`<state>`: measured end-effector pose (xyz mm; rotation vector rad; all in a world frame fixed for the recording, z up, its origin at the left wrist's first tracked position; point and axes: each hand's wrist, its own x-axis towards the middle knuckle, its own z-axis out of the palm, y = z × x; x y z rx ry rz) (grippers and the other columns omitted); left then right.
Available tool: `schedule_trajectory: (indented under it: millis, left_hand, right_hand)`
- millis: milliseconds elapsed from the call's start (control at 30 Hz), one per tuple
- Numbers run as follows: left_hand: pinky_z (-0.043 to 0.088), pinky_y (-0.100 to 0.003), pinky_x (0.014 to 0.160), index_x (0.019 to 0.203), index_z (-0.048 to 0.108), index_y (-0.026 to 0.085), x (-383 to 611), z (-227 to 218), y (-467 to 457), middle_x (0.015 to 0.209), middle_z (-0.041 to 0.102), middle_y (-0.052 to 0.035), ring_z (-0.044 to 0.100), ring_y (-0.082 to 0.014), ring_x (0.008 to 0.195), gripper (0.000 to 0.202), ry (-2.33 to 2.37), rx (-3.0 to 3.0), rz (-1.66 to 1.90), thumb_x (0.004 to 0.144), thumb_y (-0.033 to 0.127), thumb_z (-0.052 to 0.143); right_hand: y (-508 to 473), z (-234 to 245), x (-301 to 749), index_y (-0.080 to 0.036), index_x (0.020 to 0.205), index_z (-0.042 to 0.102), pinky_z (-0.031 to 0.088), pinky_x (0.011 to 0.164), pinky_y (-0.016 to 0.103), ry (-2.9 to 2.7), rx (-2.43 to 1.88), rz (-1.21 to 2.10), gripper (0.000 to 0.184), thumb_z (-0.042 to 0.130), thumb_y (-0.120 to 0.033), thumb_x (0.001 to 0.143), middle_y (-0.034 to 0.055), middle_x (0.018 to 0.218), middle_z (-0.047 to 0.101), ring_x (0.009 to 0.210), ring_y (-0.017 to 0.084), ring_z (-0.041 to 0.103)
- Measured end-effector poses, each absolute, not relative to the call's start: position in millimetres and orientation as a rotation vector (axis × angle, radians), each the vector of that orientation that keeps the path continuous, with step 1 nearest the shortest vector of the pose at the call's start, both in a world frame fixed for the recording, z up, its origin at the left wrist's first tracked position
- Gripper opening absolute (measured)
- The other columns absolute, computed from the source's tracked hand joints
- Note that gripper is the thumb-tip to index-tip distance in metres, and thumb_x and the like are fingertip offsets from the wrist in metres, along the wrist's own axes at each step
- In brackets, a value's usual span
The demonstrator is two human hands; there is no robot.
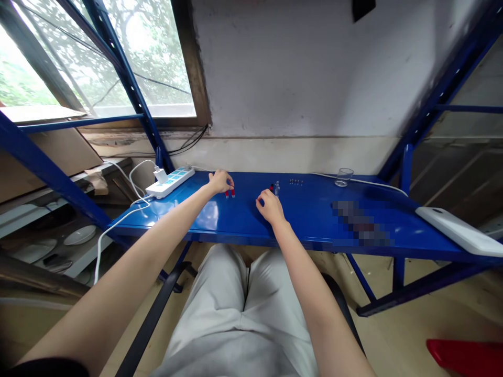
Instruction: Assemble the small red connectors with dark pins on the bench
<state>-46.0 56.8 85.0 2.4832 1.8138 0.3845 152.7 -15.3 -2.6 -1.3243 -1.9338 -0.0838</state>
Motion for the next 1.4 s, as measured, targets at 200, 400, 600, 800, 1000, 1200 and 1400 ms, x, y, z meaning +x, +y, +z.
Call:
schedule_trajectory:
  millis: [200, 400, 600, 800, 1000, 1200, 1400]
  left_hand:
    - [0.03, -0.05, 0.089, 0.073, 0.07, 0.022, -50.9, 79.5, 60.1, 0.086, 0.063, -0.0088, 0.041, -0.0313, 0.108, 0.011, 1.879, 2.436, 0.368, 0.064, 0.022, 0.066]
    - [0.031, -0.05, 0.089, 0.074, 0.07, 0.021, -53.4, 75.8, 61.5, 0.086, 0.064, -0.0086, 0.042, -0.031, 0.108, 0.011, 1.893, 2.428, 0.405, 0.064, 0.023, 0.065]
    - [0.03, -0.049, 0.09, 0.075, 0.069, 0.021, -52.0, 78.0, 56.8, 0.089, 0.064, -0.0075, 0.042, -0.0294, 0.108, 0.011, 1.921, 2.365, 0.406, 0.066, 0.023, 0.064]
    - [0.026, -0.05, 0.093, 0.075, 0.069, 0.022, -51.2, 77.3, 55.8, 0.093, 0.065, -0.0065, 0.045, -0.0285, 0.107, 0.01, 1.952, 2.317, 0.422, 0.067, 0.025, 0.064]
    - [0.026, -0.051, 0.093, 0.075, 0.069, 0.022, -50.2, 77.0, 57.0, 0.092, 0.066, -0.0068, 0.047, -0.0283, 0.106, 0.012, 1.973, 2.304, 0.413, 0.067, 0.03, 0.065]
    - [0.026, -0.051, 0.092, 0.075, 0.068, 0.022, -49.3, 77.1, 56.5, 0.093, 0.066, -0.0062, 0.049, -0.0273, 0.103, 0.011, 1.973, 2.273, 0.435, 0.067, 0.029, 0.064]
    - [0.027, -0.051, 0.092, 0.076, 0.068, 0.022, -48.9, 75.7, 56.6, 0.095, 0.066, -0.0059, 0.049, -0.0274, 0.104, 0.012, 1.964, 2.273, 0.45, 0.067, 0.028, 0.063]
  right_hand:
    - [-14.7, -3.3, 152.3, -0.02, 0.072, 0.051, 0.036, 0.06, 0.027, -1.937, -1.331, -0.069, 0.013, 0.045, -0.027, 0.081, 0.0065, 0.09, 0.055, 0.069, 0.015, 0.05]
    - [-15.3, -2.5, 152.2, -0.02, 0.072, 0.051, 0.037, 0.06, 0.028, -1.94, -1.334, -0.057, 0.013, 0.045, -0.027, 0.081, 0.0064, 0.09, 0.054, 0.068, 0.015, 0.05]
    - [-14.8, -2.8, 152.2, -0.02, 0.072, 0.051, 0.037, 0.059, 0.028, -1.943, -1.326, -0.052, 0.014, 0.044, -0.027, 0.081, 0.0069, 0.09, 0.054, 0.068, 0.015, 0.05]
    - [-15.3, -2.1, 152.2, -0.02, 0.071, 0.05, 0.037, 0.059, 0.028, -1.942, -1.322, -0.056, 0.013, 0.044, -0.026, 0.081, 0.0066, 0.089, 0.055, 0.068, 0.015, 0.05]
    - [-15.1, -2.3, 152.2, -0.02, 0.07, 0.05, 0.037, 0.06, 0.027, -1.945, -1.319, -0.056, 0.014, 0.044, -0.026, 0.081, 0.0062, 0.088, 0.054, 0.068, 0.015, 0.05]
    - [-14.7, -3.4, 153.0, -0.02, 0.072, 0.051, 0.037, 0.061, 0.027, -1.95, -1.329, -0.056, 0.015, 0.044, -0.028, 0.082, 0.0065, 0.089, 0.054, 0.069, 0.015, 0.05]
    - [-16.1, -1.6, 152.6, -0.02, 0.072, 0.052, 0.037, 0.061, 0.028, -1.949, -1.346, -0.039, 0.016, 0.044, -0.028, 0.082, 0.007, 0.09, 0.054, 0.07, 0.016, 0.05]
